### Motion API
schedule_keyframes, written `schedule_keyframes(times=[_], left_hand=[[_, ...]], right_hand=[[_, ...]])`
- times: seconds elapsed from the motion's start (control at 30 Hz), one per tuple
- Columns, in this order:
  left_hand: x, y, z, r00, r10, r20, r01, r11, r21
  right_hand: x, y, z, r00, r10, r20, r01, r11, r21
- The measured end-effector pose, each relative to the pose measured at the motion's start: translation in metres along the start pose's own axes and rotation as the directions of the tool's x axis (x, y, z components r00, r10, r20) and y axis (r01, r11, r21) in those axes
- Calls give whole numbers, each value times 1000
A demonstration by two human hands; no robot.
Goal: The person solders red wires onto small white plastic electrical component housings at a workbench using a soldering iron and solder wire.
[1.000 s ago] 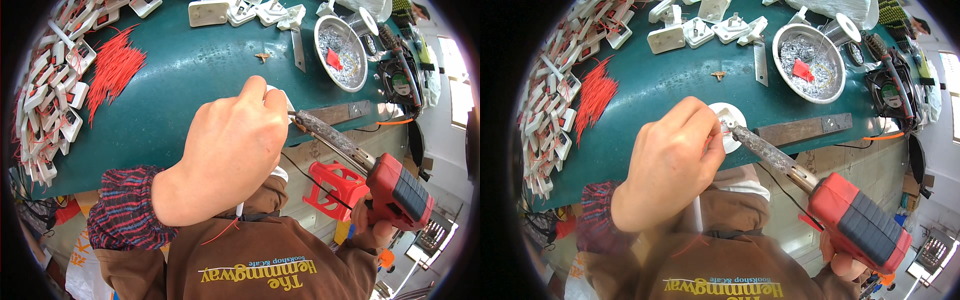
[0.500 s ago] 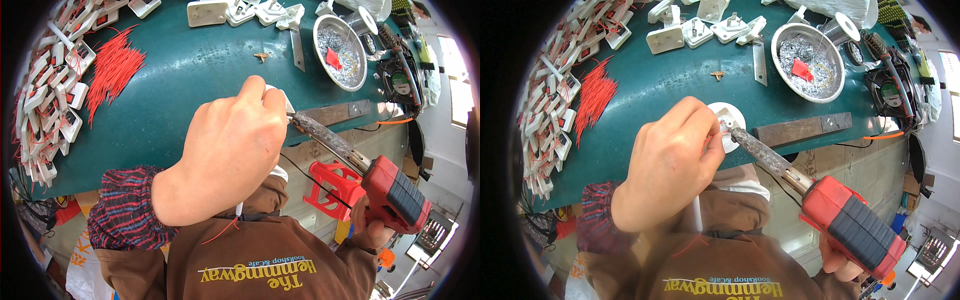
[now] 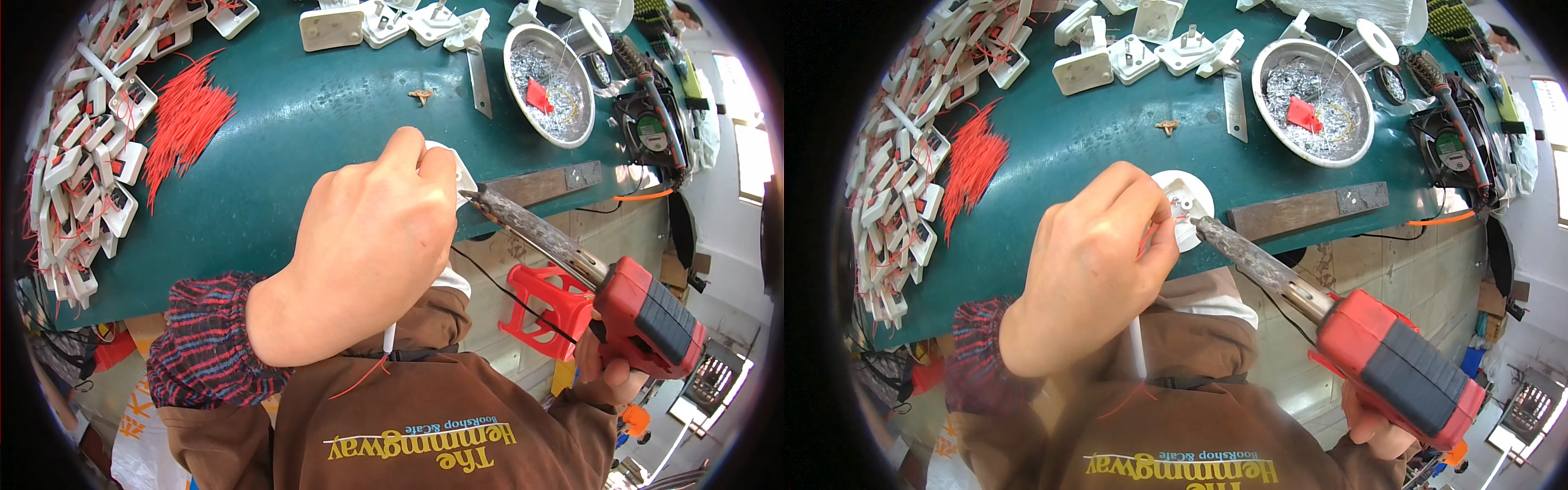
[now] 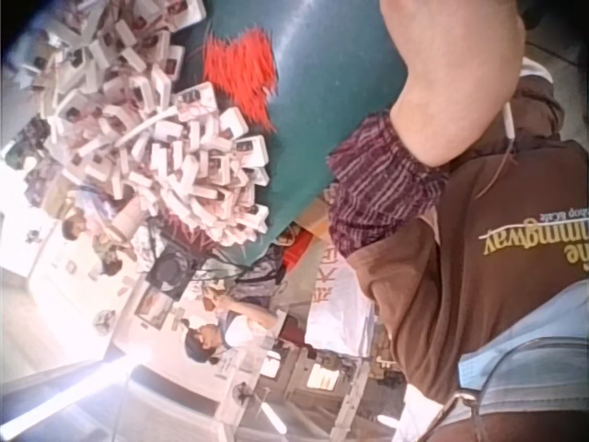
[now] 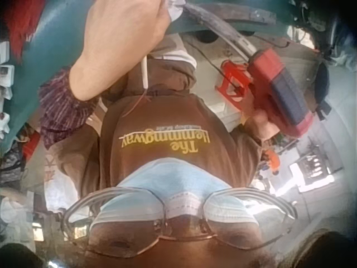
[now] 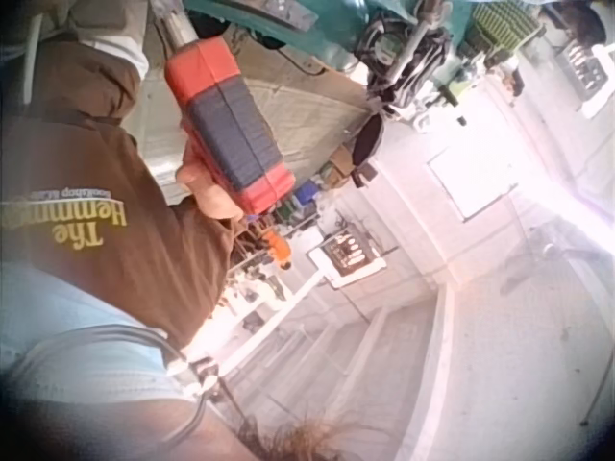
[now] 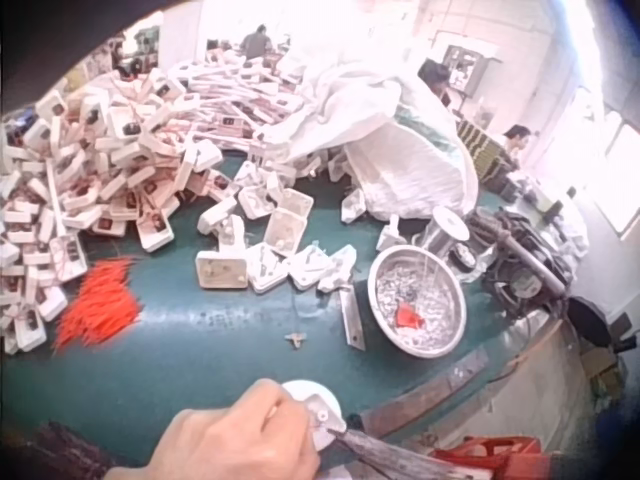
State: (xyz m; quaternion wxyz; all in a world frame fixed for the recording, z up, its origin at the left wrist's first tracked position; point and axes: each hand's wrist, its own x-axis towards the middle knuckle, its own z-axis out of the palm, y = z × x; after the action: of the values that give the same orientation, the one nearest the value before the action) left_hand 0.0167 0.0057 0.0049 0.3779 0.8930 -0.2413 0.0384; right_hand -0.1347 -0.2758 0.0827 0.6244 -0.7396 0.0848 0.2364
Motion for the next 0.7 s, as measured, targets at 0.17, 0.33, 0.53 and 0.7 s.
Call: schedule_keyframes(times=[0.17, 0.33, 0.53, 0.7], left_hand=[[0, 1, 2, 1000, 1, 5, -1, 1000, 14], [0, 2, 1, 1000, -20, 11, 20, 1000, 7], [2, 3, -1, 1000, -22, 16, 23, 1000, -10], [2, 3, -2, 1000, 11, -9, -11, 1000, -6]], right_hand=[[14, -13, 24, 973, -146, -178, 154, 988, 31], [16, -7, 25, 963, -218, -155, 226, 973, 36], [24, 10, 8, 858, -507, -78, 508, 861, -12], [40, -24, 10, 527, -637, -562, 565, 757, -328]])
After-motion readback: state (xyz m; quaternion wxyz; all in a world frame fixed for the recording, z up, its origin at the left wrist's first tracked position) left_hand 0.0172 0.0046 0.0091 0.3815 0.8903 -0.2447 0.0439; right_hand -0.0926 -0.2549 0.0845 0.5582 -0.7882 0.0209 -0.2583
